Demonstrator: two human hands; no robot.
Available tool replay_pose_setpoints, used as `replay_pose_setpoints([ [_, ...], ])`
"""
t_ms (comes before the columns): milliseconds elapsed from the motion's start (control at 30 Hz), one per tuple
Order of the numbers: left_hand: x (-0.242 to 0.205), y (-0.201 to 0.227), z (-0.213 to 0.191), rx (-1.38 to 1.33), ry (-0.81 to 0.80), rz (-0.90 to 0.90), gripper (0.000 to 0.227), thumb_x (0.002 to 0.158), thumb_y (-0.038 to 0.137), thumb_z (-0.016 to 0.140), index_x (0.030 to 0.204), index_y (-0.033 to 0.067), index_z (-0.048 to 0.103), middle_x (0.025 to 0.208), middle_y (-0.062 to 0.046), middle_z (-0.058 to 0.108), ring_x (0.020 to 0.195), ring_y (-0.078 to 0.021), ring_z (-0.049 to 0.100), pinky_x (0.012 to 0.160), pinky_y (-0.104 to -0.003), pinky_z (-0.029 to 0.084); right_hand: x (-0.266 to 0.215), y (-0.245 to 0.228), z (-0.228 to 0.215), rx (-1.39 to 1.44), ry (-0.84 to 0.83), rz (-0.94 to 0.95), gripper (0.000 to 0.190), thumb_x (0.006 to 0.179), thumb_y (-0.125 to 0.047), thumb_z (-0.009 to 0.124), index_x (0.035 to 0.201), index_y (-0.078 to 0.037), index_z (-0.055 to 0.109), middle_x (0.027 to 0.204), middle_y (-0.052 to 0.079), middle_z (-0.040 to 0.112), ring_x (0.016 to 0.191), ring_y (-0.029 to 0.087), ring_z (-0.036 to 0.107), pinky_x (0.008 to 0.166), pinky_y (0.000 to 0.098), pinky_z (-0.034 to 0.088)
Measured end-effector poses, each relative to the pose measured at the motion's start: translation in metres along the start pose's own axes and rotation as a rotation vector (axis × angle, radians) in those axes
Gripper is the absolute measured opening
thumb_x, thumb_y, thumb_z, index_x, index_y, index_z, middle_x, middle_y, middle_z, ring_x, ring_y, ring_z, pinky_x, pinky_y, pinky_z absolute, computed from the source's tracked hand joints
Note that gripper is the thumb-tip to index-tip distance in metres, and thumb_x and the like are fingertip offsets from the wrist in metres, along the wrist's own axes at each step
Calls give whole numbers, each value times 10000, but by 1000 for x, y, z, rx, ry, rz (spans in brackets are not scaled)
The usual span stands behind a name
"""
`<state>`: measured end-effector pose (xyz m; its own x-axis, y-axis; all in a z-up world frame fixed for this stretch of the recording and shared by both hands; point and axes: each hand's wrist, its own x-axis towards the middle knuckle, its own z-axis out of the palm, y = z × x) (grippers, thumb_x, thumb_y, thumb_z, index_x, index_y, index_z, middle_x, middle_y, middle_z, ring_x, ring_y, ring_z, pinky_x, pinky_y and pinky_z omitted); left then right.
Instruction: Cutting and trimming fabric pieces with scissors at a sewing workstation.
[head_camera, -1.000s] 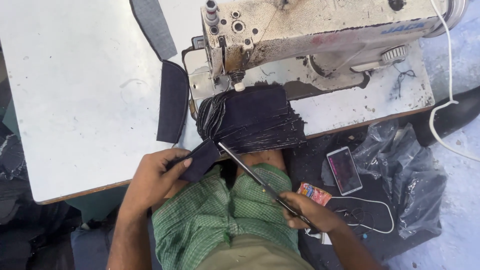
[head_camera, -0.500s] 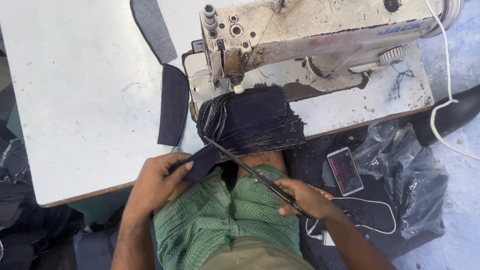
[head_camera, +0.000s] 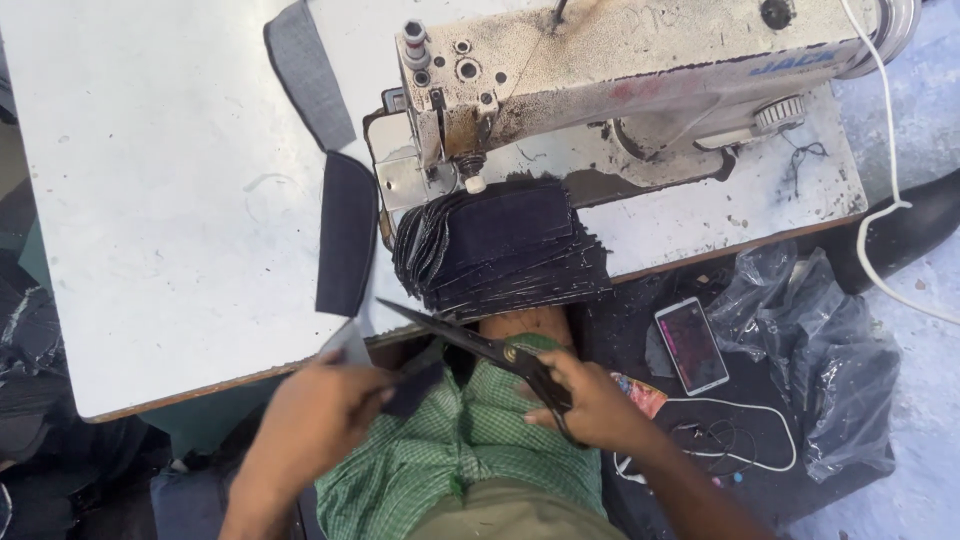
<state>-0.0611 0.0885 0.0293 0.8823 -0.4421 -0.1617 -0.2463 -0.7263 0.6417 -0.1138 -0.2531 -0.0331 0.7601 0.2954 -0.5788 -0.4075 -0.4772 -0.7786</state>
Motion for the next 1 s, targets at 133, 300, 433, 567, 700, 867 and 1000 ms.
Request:
replay_pose_setpoints([
  [133, 23, 39, 1, 108, -216, 77, 78, 816, 168, 725, 851, 181, 794, 728, -122, 737, 784, -325, 720, 1077, -445, 488, 15, -5, 30, 243, 44, -274, 714, 789, -101, 902, 1362, -5, 487, 1203, 82, 725, 1114, 163, 711, 949, 323, 561],
  [300, 51, 15, 7, -16, -80, 452, 356, 626, 366, 851, 861, 105, 791, 1007, -148, 759, 950, -337, 697, 1085, -717, 165, 11, -35, 22, 538, 171, -421, 796, 778, -24, 852, 1448, -56, 422, 1078, 25, 629, 906, 140, 687, 806, 289, 568],
  [433, 39, 12, -17, 201, -246, 144, 222, 772, 294, 802, 939, 148, 790, 880, -54, 771, 925, -293, 719, 1181, -652, 256, 2, -27, -18, 434, 376, -288, 695, 731, 19, 849, 1329, -17, 496, 963, 74, 676, 860, 166, 715, 763, 308, 607],
  [567, 41, 44, -21, -40, -195, -29, 220, 854, 352, 733, 872, 141, 790, 716, -101, 745, 734, -299, 728, 702, -449, 563, 33, -33, -53, 214, 733, -373, 591, 814, 15, 806, 1293, -10, 461, 993, 110, 746, 927, 181, 743, 848, 302, 604],
  [700, 77, 52, 14, -148, 358, 39, 203, 910, 275, 695, 952, 94, 778, 718, -180, 708, 635, -385, 693, 574, -472, 534, 96, -43, -71, 101, 983, -761, 562, 940, 12, 771, 1351, 6, 388, 1179, 139, 709, 1075, 199, 710, 974, 302, 566],
  [867, 102, 42, 39, 7, 562, -179, 243, 939, 325, 689, 881, 102, 768, 673, -176, 694, 618, -402, 678, 567, -497, 517, 143, -34, -69, -27, 1123, -583, 542, 908, -6, 834, 1305, 23, 467, 1078, 174, 721, 956, 227, 716, 828, 310, 577],
  [1000, 108, 35, 42, 31, 561, -343, 330, 904, 398, 701, 761, 106, 757, 620, -185, 672, 605, -417, 668, 570, -515, 516, 133, -42, -60, -208, 1133, -681, 554, 903, -20, 832, 1337, 38, 492, 1175, 217, 689, 1008, 255, 743, 826, 324, 615],
])
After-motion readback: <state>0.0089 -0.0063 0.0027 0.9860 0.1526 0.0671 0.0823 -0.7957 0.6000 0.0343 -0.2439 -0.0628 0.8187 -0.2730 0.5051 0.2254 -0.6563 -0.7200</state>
